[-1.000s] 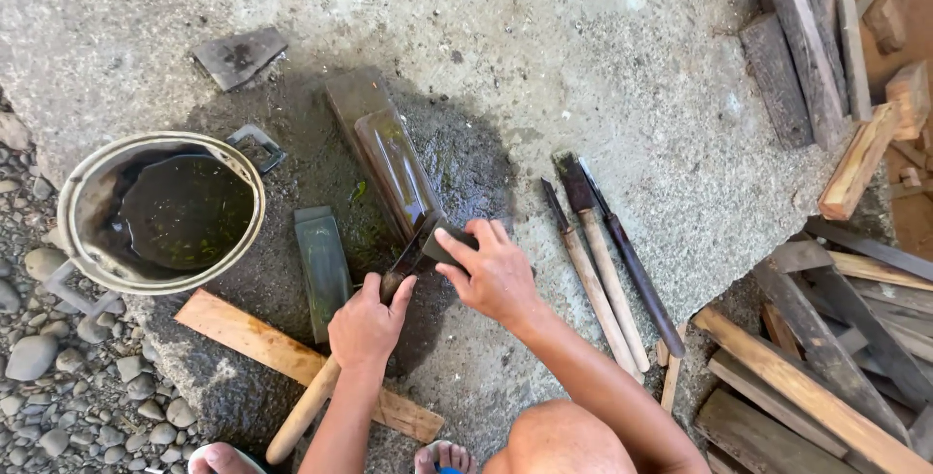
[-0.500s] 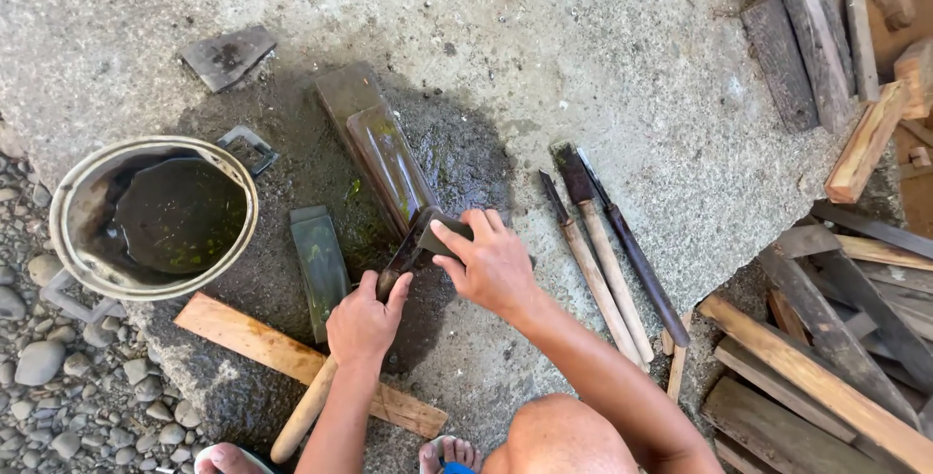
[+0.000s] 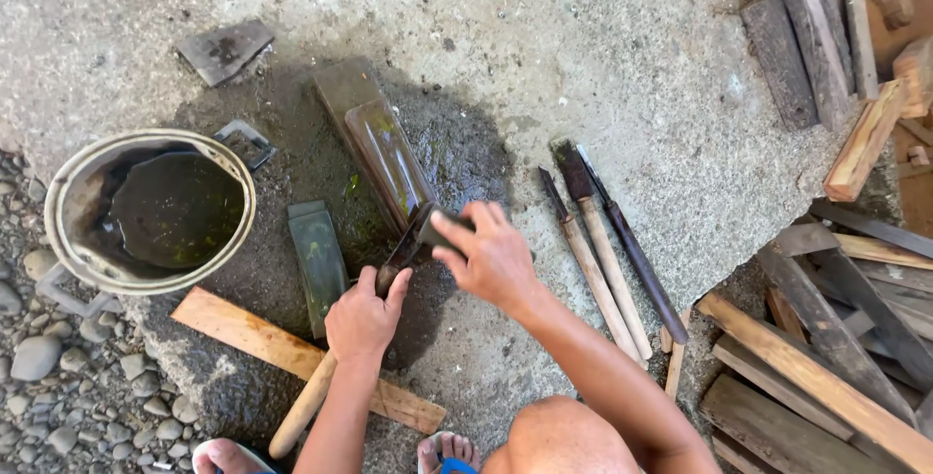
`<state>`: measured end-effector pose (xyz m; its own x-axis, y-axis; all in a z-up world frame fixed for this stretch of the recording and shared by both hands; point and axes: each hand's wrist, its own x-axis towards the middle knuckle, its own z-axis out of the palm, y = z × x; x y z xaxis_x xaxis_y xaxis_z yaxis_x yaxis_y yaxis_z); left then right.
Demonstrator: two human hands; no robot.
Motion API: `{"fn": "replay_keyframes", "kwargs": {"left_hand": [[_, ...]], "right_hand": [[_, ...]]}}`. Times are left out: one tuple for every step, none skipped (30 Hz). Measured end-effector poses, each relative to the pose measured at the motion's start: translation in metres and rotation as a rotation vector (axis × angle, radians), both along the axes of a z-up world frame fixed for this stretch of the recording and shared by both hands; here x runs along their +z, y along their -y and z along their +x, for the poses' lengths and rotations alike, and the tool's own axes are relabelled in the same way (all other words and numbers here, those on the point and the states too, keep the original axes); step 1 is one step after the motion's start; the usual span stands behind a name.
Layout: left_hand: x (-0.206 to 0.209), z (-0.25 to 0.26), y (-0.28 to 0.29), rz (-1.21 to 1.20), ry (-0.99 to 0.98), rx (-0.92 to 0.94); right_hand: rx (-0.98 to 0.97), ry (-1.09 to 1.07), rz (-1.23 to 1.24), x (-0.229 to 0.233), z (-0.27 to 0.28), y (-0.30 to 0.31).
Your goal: Sharpening various metal blades and tools using a wet sharpening stone and water.
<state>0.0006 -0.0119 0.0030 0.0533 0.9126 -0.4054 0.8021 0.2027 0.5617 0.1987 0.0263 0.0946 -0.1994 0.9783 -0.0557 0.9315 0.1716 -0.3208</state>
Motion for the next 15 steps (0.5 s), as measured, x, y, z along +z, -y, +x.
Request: {"fn": "replay_keyframes", "kwargs": {"left_hand": [[0.000,-0.001,0.002,-0.005,-0.003,0.003],[0.001,-0.001,0.001,-0.010,-0.001,-0.004],[0.001,-0.002,0.000,-0.015,0.002,-0.010],[0.002,-0.002,-0.001,-0.011,0.003,-0.011],[0.003,-0.003,-0.002,-0.022,0.007,-0.012],[0.004,-0.002,-0.004,-0.035,0.013,-0.011],[0.002,0.000,-0.006,-0.033,0.015,-0.010],[0.001,-0.001,-0.003,-0.043,0.012,-0.011],[-0.001,-0.002,0.001,-0.053,0.008,-0.011],[0.000,-0.003,0.003,-0.054,0.006,-0.013],[0.001,-0.005,0.004,-0.061,0.003,-0.015],[0.002,-0.003,0.000,-0.058,0.007,-0.016],[-0.001,-0.001,-0.005,-0.049,0.012,-0.016],[-0.002,0.000,-0.003,-0.058,0.004,-0.021],[-0.004,0.000,-0.001,-0.066,-0.004,-0.025]], "right_hand": [[0.003,-0.003,-0.005,0.001,0.001,-0.005],[-0.042,0.024,0.049,0.002,0.002,-0.012],[-0.086,0.051,0.104,0.004,0.004,-0.019],[-0.087,0.053,0.108,0.002,0.002,-0.011],[-0.051,0.026,0.037,0.000,0.000,-0.004],[-0.011,0.000,-0.036,-0.001,-0.001,0.002],[-0.011,0.003,-0.034,0.002,0.001,-0.007],[-0.050,0.000,-0.031,0.003,0.001,-0.012],[-0.089,-0.003,-0.028,0.004,0.001,-0.016],[-0.090,-0.005,-0.028,0.003,0.000,-0.012],[-0.080,0.009,-0.051,0.003,0.000,-0.009],[-0.069,0.029,-0.065,0.002,0.001,-0.010],[-0.070,0.033,-0.056,0.002,0.002,-0.012],[-0.054,0.028,-0.054,0.001,0.003,-0.009],[-0.038,0.023,-0.052,0.000,0.003,-0.005]]}}
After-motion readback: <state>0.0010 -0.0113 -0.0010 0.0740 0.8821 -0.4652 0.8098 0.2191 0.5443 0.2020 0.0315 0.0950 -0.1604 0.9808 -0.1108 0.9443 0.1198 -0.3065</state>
